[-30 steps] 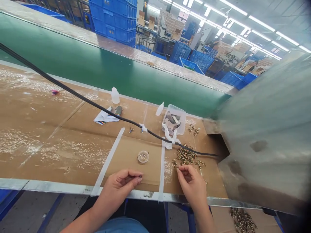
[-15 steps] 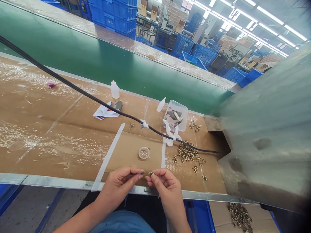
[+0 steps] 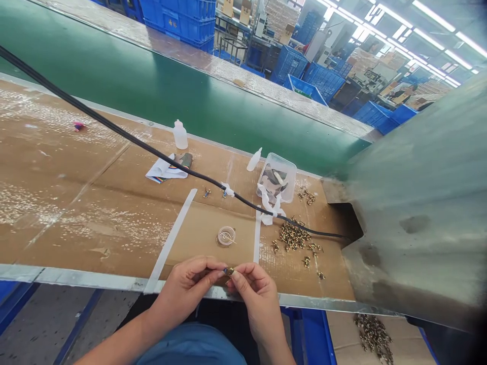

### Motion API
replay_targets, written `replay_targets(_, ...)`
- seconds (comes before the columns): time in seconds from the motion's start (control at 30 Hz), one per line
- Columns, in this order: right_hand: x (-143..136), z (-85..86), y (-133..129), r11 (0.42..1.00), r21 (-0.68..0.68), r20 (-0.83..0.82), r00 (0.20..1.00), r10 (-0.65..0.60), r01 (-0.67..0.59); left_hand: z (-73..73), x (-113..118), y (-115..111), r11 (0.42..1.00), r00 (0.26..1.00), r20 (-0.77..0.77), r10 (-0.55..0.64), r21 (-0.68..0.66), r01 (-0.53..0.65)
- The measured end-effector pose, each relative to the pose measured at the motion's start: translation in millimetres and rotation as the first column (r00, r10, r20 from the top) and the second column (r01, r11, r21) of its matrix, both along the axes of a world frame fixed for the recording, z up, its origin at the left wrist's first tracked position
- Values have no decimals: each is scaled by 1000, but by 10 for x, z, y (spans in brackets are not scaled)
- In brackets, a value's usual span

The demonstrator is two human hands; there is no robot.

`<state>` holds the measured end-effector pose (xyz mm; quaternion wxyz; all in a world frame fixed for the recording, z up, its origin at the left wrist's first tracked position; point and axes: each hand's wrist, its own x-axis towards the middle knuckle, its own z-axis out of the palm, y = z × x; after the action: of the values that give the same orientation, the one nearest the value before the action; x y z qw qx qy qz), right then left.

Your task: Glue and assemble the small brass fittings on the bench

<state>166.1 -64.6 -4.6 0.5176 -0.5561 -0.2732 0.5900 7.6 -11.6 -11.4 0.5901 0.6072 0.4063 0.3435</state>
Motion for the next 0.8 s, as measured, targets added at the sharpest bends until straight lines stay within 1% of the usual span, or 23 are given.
replay_targets(0.17, 11, -12, -3, 1000, 19, 38, 999, 20, -21, -22, -1, -13, 999, 999, -45, -16, 39, 18)
replay_targets(0.3, -8, 19, 14, 999, 34, 51, 998, 26, -28, -46, -5, -15, 998, 998, -69, -16, 67, 21)
replay_targets(0.4, -11, 44, 16, 998, 48, 117, 993, 29, -35, -36, -12, -13, 995, 996, -87, -18, 100, 26)
replay_targets(0.53, 11, 52, -5, 997, 58, 215, 976, 35, -49, -8, -11, -11, 980, 992, -121, -23, 194, 46)
replay_targets(0.63, 24, 42, -27, 996, 74, 243, 969, 37, -57, -9, -5, -15, 968, 991, -134, -19, 246, 52)
replay_targets(0.8, 17, 23, -50, 995, 85, 279, 960, 21, -47, -47, -11, -30, 959, 989, -147, -24, 275, 65)
